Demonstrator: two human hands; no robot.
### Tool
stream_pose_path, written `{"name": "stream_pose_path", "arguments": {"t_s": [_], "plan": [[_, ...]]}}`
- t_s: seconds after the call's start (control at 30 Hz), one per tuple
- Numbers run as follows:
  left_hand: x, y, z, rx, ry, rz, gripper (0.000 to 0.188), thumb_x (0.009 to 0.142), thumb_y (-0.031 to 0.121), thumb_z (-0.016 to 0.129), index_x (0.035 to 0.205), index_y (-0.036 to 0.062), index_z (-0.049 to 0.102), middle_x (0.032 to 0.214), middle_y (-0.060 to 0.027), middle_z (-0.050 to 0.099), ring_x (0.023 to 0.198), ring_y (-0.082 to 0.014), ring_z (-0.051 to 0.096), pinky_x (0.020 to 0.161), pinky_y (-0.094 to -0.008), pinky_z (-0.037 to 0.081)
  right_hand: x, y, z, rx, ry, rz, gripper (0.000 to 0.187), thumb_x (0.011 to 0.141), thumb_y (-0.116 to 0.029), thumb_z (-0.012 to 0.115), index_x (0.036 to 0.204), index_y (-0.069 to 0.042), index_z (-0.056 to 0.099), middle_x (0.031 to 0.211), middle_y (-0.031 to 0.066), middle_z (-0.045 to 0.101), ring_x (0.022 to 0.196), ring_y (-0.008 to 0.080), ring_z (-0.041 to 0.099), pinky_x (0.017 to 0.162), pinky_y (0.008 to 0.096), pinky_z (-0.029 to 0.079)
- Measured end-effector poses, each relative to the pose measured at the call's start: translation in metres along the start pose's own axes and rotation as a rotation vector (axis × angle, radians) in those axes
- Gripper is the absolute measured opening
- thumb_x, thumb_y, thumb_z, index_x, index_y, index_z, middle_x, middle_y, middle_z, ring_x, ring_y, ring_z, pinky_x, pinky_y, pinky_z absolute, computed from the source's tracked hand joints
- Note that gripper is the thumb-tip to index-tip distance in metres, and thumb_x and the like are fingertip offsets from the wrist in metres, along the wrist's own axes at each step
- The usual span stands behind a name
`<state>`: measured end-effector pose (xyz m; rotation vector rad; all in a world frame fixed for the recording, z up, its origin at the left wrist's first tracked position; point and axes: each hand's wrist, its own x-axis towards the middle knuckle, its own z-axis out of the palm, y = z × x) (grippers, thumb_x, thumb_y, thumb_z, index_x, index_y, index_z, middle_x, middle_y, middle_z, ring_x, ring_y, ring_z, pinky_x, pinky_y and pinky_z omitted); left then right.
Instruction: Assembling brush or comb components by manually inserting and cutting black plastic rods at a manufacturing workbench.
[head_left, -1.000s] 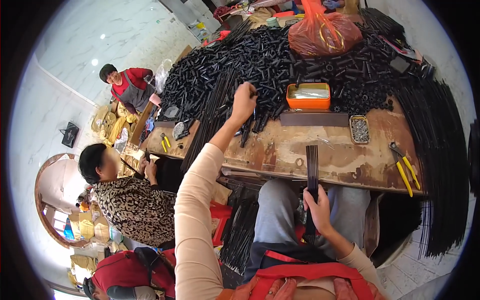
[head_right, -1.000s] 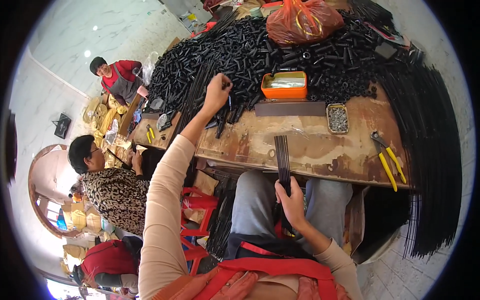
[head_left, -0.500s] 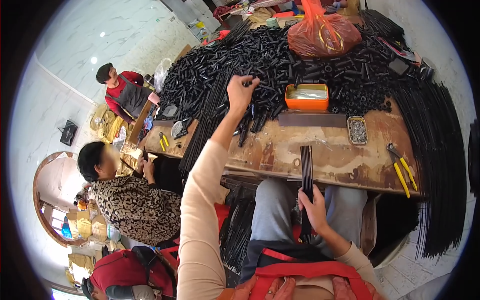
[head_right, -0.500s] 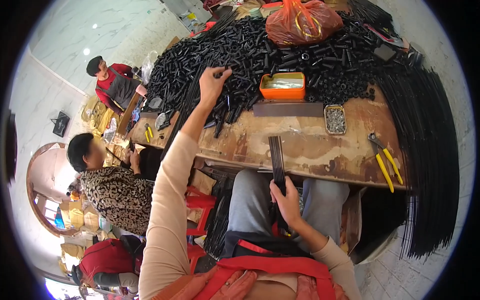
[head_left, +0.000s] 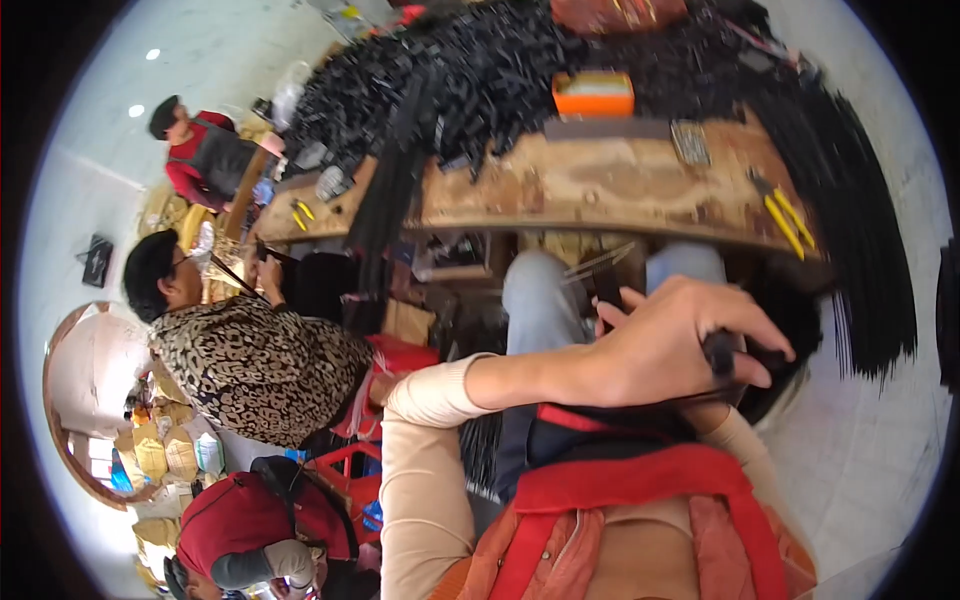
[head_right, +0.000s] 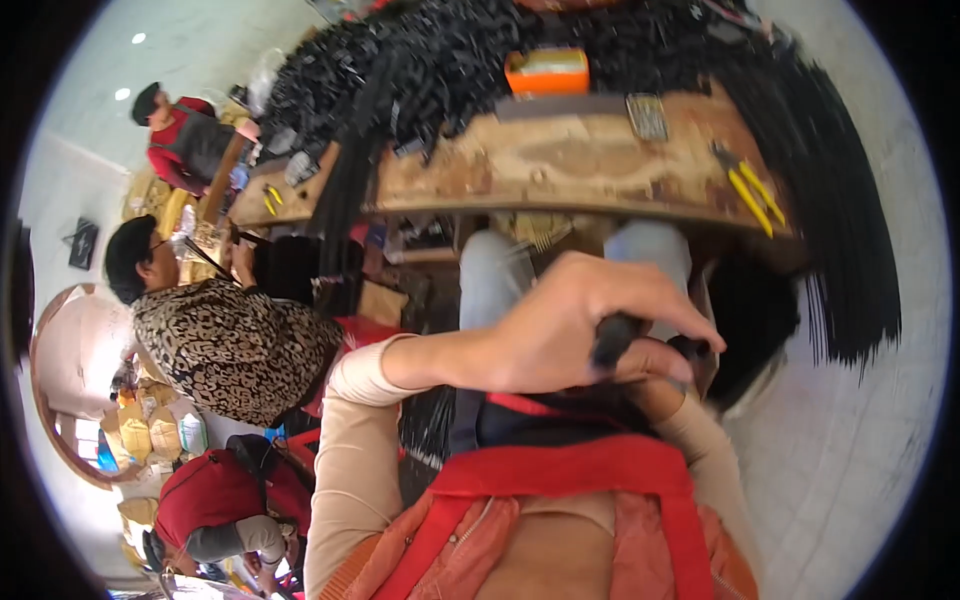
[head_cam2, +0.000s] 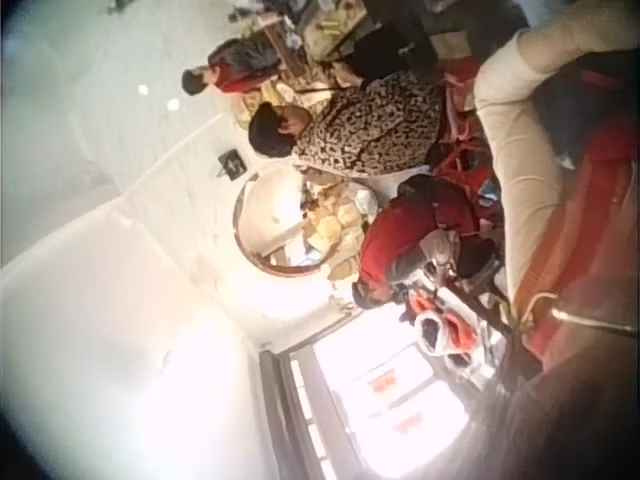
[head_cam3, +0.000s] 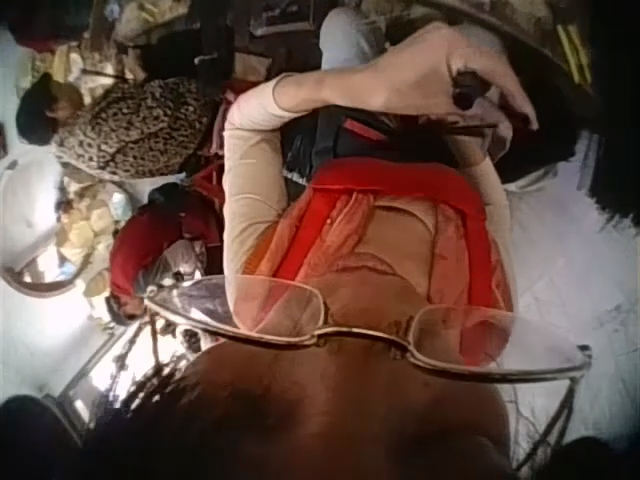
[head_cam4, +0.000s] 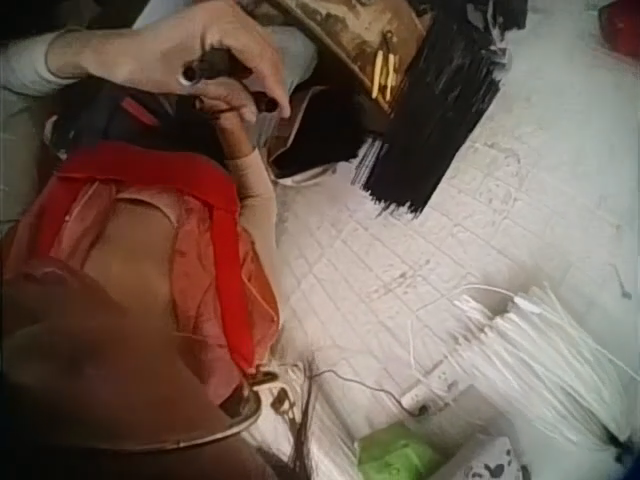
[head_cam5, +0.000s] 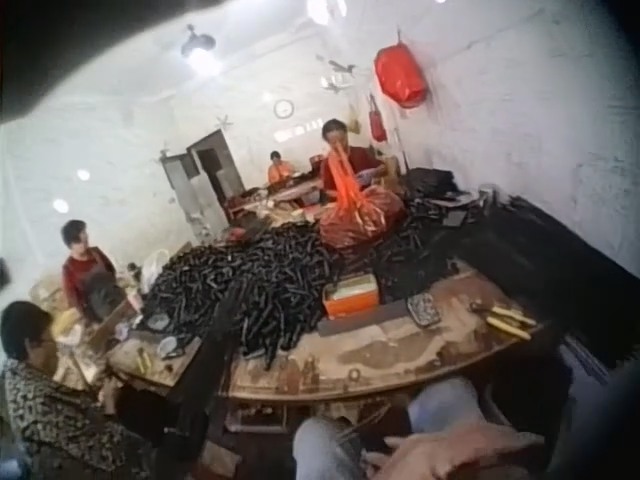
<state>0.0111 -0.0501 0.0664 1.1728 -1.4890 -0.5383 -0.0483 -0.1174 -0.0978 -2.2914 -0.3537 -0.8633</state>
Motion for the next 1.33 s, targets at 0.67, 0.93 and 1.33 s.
{"name": "stream_pose_path", "arguments": {"t_s": [0.67, 0.93, 1.33], "plan": [[-0.107, -0.138, -0.003, -0.281, 1.413, -0.351, 0.03, 0.1, 0.022, 0.053, 0.121, 0.0006, 0.056, 0.101, -0.0048, 0.063, 0.083, -0.0105, 0.057, 0.07, -0.0248, 0.046, -0.011, -0.025, 0.003, 1.06, 0.065, 1.051, 0.015, 0.092, -0.012, 0.065, 0.099, 0.001, 0.062, 0.078, 0.0073, 0.066, 0.07, 0.013, 0.064, 0.065, 0.026, 0.052], [-0.094, -0.139, 0.006, -0.407, 1.534, -0.276, 0.028, 0.1, 0.021, 0.053, 0.118, 0.0004, 0.057, 0.096, -0.0031, 0.06, 0.081, -0.0096, 0.055, 0.069, -0.0255, 0.048, -0.01, -0.022, 0.003, 1.081, 0.059, 1.032, 0.017, 0.092, -0.011, 0.065, 0.101, 0.003, 0.062, 0.079, 0.0074, 0.066, 0.071, 0.0133, 0.064, 0.068, 0.027, 0.053], [-0.146, -0.117, 0.012, -0.937, 1.175, -0.455, 0.023, 0.093, 0.014, 0.064, 0.113, 0.001, 0.063, 0.106, -0.0147, 0.066, 0.094, -0.022, 0.068, 0.081, -0.027, 0.058, -0.014, -0.02, 0.0, 1.103, 0.053, 1.049, 0.017, 0.092, -0.011, 0.064, 0.101, 0.003, 0.064, 0.077, 0.0096, 0.067, 0.07, 0.0154, 0.065, 0.068, 0.0271, 0.053]]}}
